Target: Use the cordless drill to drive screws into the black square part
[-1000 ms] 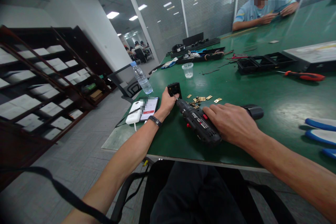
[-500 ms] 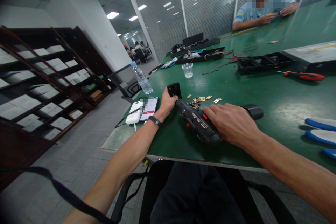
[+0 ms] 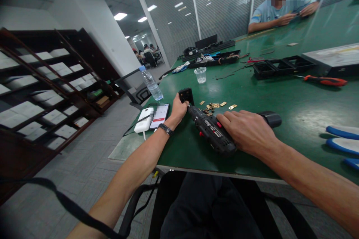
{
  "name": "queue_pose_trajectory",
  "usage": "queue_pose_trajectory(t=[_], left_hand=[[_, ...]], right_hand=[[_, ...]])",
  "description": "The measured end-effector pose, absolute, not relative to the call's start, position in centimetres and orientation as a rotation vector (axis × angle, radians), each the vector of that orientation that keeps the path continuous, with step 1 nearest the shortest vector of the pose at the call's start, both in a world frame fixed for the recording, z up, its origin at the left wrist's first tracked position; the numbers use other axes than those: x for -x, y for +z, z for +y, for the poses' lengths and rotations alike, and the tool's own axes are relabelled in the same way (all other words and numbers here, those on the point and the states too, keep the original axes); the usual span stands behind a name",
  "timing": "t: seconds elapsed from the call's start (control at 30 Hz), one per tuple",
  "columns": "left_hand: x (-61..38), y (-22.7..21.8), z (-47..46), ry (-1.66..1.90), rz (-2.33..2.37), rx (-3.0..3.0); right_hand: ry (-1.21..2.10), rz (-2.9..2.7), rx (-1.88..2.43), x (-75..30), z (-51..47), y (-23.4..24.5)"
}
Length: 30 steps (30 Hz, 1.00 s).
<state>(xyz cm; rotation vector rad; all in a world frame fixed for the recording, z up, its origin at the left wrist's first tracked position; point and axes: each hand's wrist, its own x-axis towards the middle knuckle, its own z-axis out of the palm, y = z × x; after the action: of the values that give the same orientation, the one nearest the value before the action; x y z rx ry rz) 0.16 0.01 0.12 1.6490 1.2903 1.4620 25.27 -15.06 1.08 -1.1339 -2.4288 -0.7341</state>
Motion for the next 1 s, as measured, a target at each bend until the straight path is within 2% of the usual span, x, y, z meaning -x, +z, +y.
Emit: queue_pose_trajectory(t=[1.0], left_hand=[[-0.05,0.03,0.06,1.47,1.279,-1.657]], right_hand=[[-0.763,-2.424,1.116,-25.17,-15.09,1.12]])
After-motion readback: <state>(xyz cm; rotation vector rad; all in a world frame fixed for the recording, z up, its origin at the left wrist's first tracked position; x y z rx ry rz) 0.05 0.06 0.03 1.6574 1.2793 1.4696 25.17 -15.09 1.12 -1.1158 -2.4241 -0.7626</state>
